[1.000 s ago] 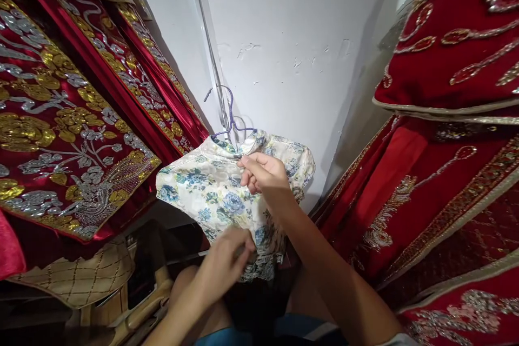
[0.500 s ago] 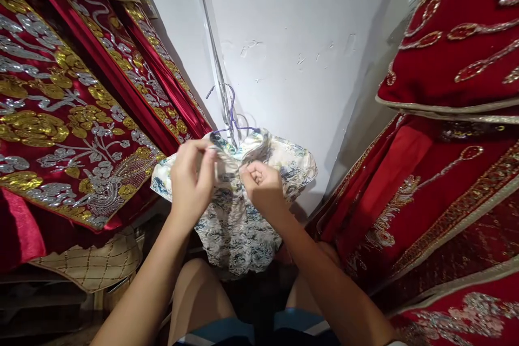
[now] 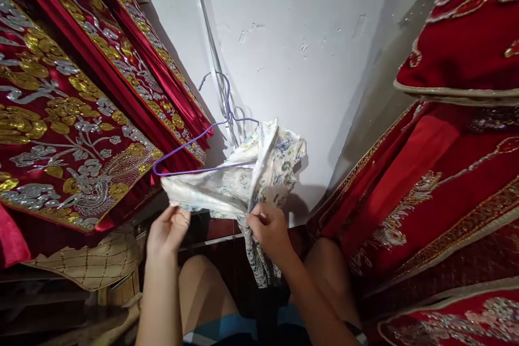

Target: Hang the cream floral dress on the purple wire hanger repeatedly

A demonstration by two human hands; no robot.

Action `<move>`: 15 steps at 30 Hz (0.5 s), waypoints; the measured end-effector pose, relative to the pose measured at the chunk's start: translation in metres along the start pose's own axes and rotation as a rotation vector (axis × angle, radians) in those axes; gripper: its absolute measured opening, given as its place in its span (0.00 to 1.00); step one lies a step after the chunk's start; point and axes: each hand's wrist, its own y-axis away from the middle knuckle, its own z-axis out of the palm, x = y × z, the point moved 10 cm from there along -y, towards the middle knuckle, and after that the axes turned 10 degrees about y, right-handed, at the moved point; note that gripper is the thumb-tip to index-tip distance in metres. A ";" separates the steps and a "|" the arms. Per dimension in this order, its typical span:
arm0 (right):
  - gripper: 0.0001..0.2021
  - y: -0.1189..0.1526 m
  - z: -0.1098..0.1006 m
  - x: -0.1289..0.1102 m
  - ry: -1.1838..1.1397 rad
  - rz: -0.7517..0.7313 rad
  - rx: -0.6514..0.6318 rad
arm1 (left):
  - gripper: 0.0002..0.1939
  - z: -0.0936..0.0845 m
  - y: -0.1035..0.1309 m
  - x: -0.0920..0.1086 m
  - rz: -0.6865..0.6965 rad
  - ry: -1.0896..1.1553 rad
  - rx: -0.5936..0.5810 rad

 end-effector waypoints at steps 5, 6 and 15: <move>0.16 0.031 -0.044 0.062 -0.135 0.166 0.196 | 0.04 -0.034 0.043 -0.043 0.073 -0.142 0.021; 0.17 0.037 -0.052 0.071 -0.121 0.192 0.209 | 0.06 -0.027 0.055 -0.048 0.108 -0.195 -0.035; 0.18 0.053 -0.051 0.061 0.127 0.193 0.033 | 0.15 0.066 0.164 -0.127 -0.005 -0.704 -0.621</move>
